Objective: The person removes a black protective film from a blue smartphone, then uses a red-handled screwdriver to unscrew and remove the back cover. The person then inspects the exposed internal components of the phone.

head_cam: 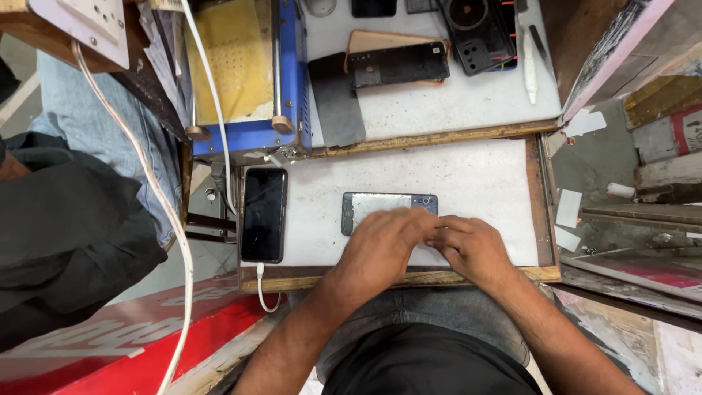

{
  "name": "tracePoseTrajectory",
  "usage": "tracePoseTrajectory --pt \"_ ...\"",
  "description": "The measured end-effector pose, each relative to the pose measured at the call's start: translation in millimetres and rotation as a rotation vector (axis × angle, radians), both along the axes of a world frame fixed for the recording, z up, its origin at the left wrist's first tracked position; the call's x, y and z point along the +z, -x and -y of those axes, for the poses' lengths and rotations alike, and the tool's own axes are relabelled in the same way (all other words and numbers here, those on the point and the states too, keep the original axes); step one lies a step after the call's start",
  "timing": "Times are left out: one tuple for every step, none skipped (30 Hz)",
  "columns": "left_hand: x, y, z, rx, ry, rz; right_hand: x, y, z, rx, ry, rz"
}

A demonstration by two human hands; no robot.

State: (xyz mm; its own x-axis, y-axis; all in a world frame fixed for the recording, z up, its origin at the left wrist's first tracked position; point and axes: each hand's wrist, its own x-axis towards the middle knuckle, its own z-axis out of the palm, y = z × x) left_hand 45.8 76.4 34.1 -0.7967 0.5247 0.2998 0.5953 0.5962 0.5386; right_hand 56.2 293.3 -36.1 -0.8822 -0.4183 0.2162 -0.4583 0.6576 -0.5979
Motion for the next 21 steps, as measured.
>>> tracePoseTrajectory --pt "-0.7 -0.9 0.8 -0.058 -0.106 -0.063 0.7 0.5 0.1 -0.014 -0.017 0.015" --pt "-2.1 -1.4 0.3 -0.018 -0.022 -0.052 1.2 1.0 0.5 -0.027 -0.034 0.037" --pt "-3.5 -1.8 -0.8 0.024 0.062 -0.041 1.8 1.2 0.9 -0.036 -0.051 0.059" --pt "-4.5 -2.3 -0.5 0.069 0.147 -0.035 2.3 1.6 1.2 -0.042 -0.038 0.082" --pt "-5.1 -3.1 -0.3 0.073 0.088 -0.046 2.7 1.8 1.4 -0.045 -0.025 0.102" --pt "-5.6 -3.7 -0.1 0.078 0.030 -0.058 2.9 1.6 1.6 -0.046 -0.011 0.120" --pt "-5.7 -3.4 0.1 0.080 -0.027 -0.077 2.6 2.5 2.2 -0.038 -0.016 0.096" --pt "-5.4 -3.3 0.4 0.033 -0.039 -0.095 2.4 2.2 2.4 -0.036 -0.020 0.074" --pt "-4.6 -3.0 1.2 -0.018 -0.051 -0.103 2.3 1.2 2.5 -0.038 -0.026 0.063" --pt "-3.5 -3.4 1.6 -0.065 -0.063 -0.104 1.9 0.6 2.7 -0.041 -0.035 0.056" --pt "-2.5 -3.3 1.3 -0.005 -0.001 -0.052 1.4 0.3 2.9 -0.040 -0.043 0.045" --pt "-1.6 -1.7 0.8 0.055 0.062 -0.008 0.9 0.6 3.3 -0.037 -0.051 0.026" --pt "-0.7 -0.7 0.7 0.117 0.124 0.033 0.5 0.8 3.8 -0.042 -0.053 0.043" --pt "0.3 -1.0 1.5 0.069 0.017 -0.016 0.6 0.6 4.2 -0.044 -0.054 0.061" --pt "0.9 -1.2 2.1 0.018 -0.088 -0.069 0.7 1.4 4.9 -0.049 -0.054 0.074" --pt "0.9 -1.2 2.5 -0.044 -0.194 -0.121 1.1 2.9 5.6 -0.055 -0.051 0.055" --pt "0.4 -0.7 2.3 -0.011 -0.149 -0.152 2.4 2.7 5.7 -0.064 -0.049 0.046" --pt "-0.7 -0.8 2.2 0.026 -0.103 -0.173 4.3 1.5 6.1 -0.069 -0.047 0.047" --pt "-2.0 -1.1 2.0 0.069 -0.055 -0.195 6.4 0.2 7.2 -0.080 -0.037 0.062" --pt "-3.6 -1.6 2.4 0.101 -0.081 -0.168 8.6 0.1 8.1 -0.087 -0.027 0.070" --pt "-5.6 -1.7 3.0 0.135 -0.106 -0.150 10.5 1.9 9.3 -0.091 -0.017 0.069"
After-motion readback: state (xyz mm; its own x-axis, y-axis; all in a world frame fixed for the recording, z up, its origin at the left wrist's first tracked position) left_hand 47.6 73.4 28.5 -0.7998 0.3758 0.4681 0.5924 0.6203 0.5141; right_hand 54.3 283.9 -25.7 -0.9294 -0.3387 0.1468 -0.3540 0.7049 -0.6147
